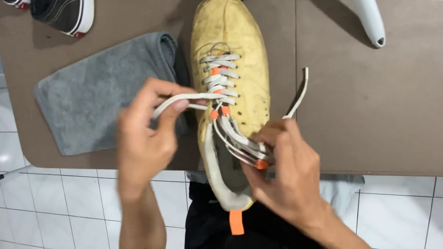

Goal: Unlacing a yellow sneaker by pulling the white laces through the eyelets one by one, occasionally using a small metal tool to assist.

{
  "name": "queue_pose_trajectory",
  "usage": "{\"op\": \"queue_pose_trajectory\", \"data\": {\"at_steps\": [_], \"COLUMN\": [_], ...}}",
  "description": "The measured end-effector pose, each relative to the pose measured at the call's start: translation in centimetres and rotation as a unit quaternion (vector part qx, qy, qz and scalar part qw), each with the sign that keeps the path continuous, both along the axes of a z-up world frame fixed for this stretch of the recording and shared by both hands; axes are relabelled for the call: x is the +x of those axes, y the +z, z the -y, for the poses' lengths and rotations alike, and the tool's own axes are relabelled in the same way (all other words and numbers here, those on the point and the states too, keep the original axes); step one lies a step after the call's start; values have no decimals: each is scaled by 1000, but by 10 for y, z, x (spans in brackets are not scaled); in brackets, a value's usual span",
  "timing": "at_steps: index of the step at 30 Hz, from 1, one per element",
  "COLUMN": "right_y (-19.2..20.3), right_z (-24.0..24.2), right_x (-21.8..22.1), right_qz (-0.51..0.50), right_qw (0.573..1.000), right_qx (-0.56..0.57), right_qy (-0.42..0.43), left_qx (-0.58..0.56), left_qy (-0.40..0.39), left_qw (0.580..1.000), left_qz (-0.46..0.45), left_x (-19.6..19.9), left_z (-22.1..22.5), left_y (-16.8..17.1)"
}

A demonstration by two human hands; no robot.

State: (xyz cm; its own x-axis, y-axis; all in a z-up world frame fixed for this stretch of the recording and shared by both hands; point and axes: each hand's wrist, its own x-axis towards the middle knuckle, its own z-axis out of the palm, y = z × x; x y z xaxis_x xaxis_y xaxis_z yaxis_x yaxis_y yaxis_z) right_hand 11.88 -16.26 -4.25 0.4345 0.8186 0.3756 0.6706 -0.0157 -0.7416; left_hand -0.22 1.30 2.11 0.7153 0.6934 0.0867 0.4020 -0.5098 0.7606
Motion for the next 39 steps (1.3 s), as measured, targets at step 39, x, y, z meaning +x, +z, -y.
{"op": "queue_pose_trajectory", "data": {"at_steps": [39], "right_y": [-1], "right_z": [11], "right_x": [11], "right_qz": [-225], "right_qw": [971], "right_qx": [75], "right_qy": [-29], "left_qx": [75], "left_qy": [-69], "left_qw": [994], "left_qz": [41], "left_x": [4], "left_z": [3], "left_y": [-18]}}
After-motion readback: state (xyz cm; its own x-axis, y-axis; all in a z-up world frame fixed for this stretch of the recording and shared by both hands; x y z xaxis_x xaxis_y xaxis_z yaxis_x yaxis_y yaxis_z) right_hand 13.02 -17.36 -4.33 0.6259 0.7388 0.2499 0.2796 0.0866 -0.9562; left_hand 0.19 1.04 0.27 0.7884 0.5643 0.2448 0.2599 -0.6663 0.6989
